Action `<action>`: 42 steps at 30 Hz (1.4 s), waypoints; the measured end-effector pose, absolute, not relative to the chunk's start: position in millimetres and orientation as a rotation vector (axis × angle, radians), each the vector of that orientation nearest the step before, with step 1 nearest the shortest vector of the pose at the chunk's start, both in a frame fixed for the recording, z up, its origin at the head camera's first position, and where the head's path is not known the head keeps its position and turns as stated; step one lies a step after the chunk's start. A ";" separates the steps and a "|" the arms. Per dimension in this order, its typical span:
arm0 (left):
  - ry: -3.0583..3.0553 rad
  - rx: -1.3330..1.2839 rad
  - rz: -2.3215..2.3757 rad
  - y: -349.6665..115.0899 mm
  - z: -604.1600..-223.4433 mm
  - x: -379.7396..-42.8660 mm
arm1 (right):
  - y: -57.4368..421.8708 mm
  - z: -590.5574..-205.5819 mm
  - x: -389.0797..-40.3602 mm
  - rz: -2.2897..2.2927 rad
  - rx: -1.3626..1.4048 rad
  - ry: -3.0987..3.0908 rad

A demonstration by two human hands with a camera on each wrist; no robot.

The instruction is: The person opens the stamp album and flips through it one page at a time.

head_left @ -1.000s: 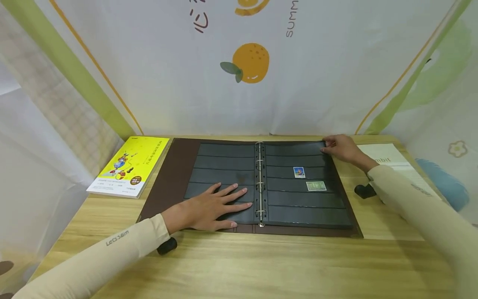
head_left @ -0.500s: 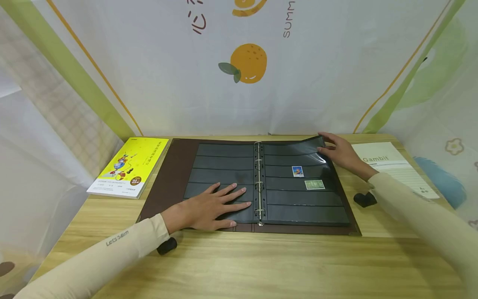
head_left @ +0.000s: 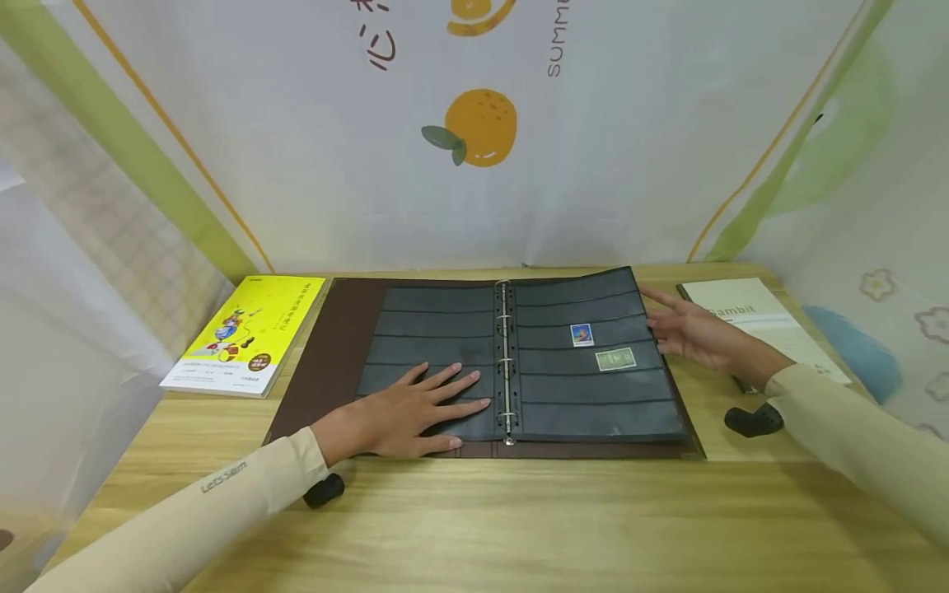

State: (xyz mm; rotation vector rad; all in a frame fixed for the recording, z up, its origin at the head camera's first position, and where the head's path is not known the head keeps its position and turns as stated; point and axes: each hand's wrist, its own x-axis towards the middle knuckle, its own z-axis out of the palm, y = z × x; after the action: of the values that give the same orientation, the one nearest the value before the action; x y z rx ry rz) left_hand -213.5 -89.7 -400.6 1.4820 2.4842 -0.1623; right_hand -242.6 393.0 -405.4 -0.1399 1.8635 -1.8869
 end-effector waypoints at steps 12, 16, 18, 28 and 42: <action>2.482 1.483 -0.183 -88.7 -396.7 -213.5 | 384.1 -372.7 -230.2 -2.032 -0.342 1.582; 2.476 1.476 -0.193 -88.4 -392.1 -214.2 | 372.1 -337.0 -233.4 -1.903 -0.281 1.761; 2.472 1.474 -0.195 -87.9 -390.1 -214.4 | 363.5 -317.7 -234.4 -1.807 -0.233 1.878; 2.467 1.424 -0.157 -83.9 -386.8 -209.2 | 306.6 -234.8 -244.9 -1.500 -0.141 2.121; 2.555 1.428 -0.127 -89.4 -380.9 -197.9 | 226.8 -188.3 -246.8 -1.389 -0.210 2.136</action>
State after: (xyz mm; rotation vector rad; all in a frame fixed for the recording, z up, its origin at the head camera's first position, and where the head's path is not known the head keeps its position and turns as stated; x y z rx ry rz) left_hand -197.9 -89.4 -380.9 1.4281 2.5550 -0.1271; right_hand -246.8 226.8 -188.3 -0.2105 2.1363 -1.3893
